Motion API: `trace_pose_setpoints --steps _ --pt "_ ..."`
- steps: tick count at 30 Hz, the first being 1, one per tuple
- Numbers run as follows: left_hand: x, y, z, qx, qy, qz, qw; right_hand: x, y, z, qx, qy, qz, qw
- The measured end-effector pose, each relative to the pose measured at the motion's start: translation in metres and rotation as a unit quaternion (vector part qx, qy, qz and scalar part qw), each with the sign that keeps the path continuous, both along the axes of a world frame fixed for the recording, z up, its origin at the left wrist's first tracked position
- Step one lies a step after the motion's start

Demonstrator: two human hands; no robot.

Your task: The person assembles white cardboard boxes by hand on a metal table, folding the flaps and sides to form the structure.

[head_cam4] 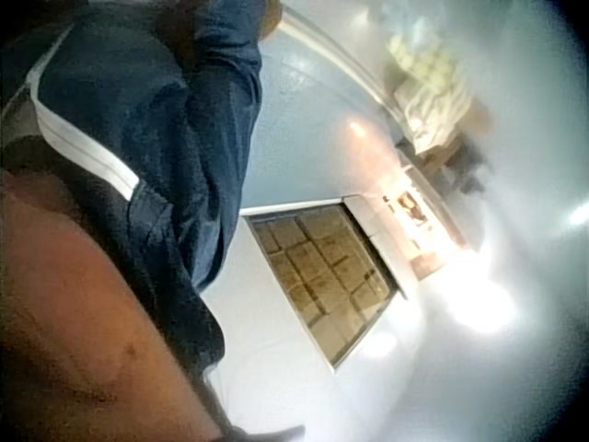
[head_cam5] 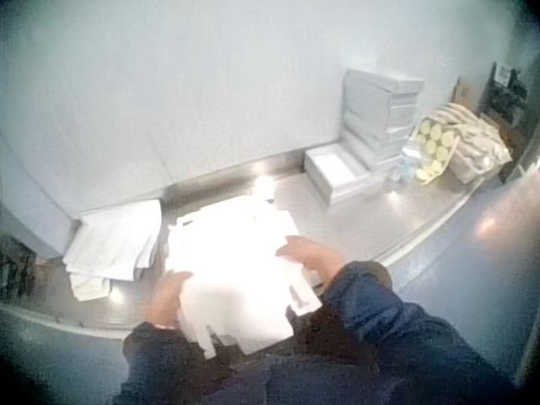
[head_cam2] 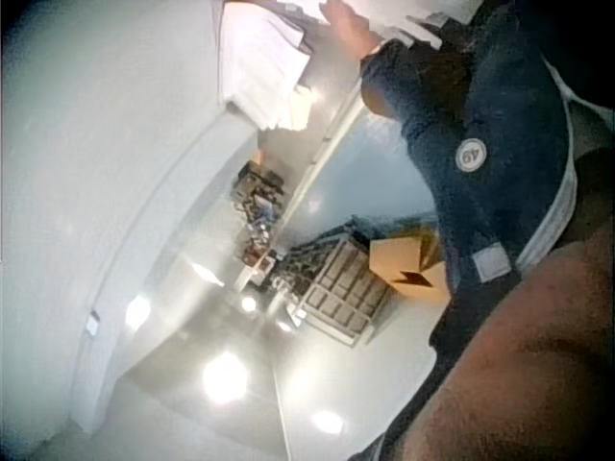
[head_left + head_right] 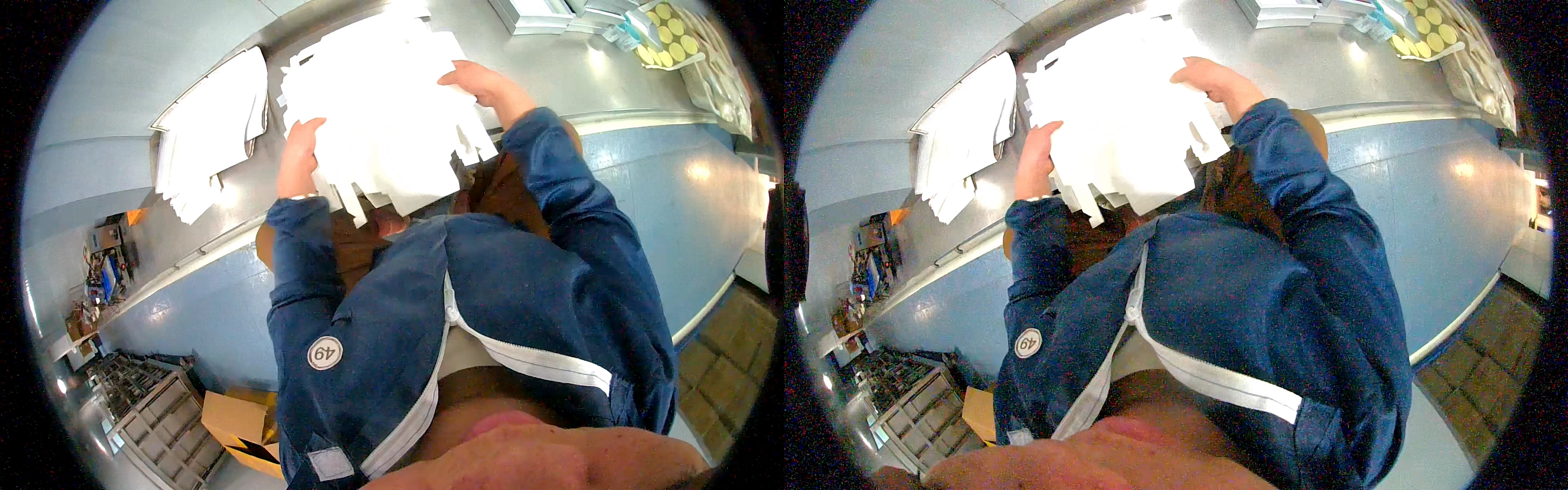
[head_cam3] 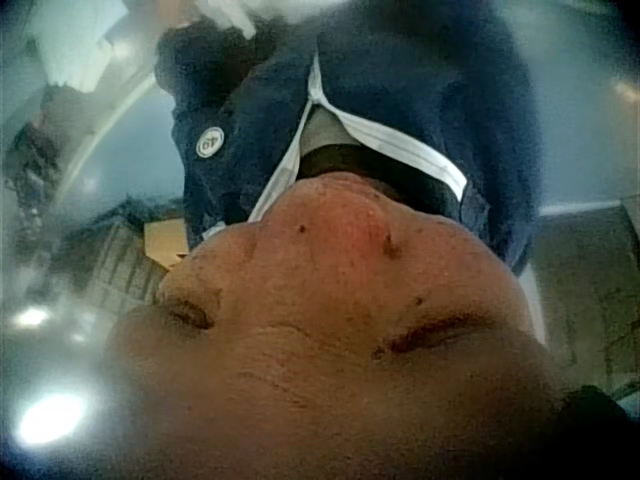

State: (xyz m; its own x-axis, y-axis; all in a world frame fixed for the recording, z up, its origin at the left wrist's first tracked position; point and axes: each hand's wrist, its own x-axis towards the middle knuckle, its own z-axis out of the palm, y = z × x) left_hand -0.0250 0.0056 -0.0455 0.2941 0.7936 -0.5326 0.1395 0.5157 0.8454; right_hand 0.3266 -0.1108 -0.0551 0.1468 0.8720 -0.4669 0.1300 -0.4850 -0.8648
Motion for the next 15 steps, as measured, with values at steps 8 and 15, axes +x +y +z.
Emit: trace_pose_setpoints --steps 8,15 --pt "0.059 -0.017 -0.02 0.023 -0.146 0.06 0.987 -0.078 0.009 0.02 0.002 0.019 0.017 1.0" --pt "0.09 -0.002 -0.04 0.135 0.286 -0.052 0.947 -0.105 0.004 0.03 0.005 0.023 0.069 0.997"
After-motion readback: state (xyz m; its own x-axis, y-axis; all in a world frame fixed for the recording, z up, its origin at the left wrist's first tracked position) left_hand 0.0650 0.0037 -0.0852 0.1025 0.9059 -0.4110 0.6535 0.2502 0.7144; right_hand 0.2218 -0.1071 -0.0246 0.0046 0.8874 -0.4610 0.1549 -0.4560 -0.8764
